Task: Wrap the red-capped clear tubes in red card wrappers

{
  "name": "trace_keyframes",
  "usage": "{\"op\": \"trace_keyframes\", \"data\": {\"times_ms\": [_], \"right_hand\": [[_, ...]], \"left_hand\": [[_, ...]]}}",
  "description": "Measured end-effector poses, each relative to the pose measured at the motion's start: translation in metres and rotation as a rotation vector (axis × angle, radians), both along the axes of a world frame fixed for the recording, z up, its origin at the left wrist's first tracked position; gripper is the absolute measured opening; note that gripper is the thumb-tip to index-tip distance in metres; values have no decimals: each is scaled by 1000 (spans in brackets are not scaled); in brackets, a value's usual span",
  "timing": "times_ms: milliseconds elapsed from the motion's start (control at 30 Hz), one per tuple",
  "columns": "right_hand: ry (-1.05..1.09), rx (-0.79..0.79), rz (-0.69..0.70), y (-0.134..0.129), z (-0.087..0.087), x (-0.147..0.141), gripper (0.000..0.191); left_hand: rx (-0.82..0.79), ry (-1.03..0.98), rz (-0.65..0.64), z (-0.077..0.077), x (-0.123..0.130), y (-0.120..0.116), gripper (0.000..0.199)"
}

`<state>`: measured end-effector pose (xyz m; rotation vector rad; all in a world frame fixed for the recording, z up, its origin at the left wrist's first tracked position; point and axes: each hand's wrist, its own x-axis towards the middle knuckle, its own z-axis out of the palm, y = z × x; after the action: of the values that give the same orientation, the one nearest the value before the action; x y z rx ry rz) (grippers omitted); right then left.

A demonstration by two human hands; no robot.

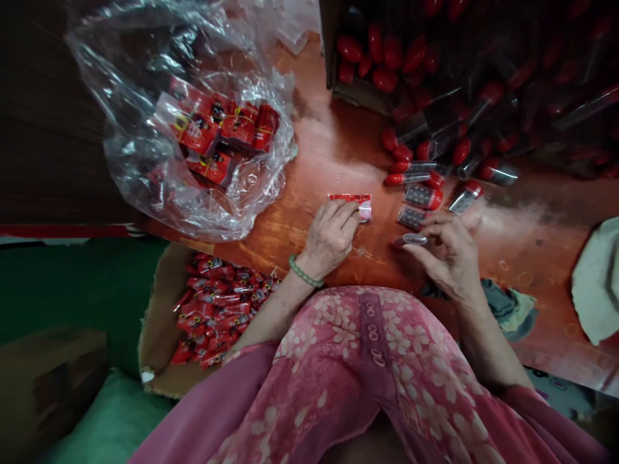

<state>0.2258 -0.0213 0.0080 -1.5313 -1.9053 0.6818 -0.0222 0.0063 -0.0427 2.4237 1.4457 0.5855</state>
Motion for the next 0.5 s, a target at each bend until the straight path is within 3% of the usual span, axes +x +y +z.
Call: {"op": "trace_keyframes", "data": {"times_ms": [200, 300, 500], "right_hand": [[569, -242, -290, 6, 5, -5, 29], [768, -359, -328, 7, -1, -7, 44], [1005, -491, -295, 8, -8, -9, 37]], "left_hand": [[-33, 33, 32, -5, 1, -2, 44], [1, 53, 25, -7, 2, -3, 43], [49, -112, 25, -4, 0, 1, 32]]}}
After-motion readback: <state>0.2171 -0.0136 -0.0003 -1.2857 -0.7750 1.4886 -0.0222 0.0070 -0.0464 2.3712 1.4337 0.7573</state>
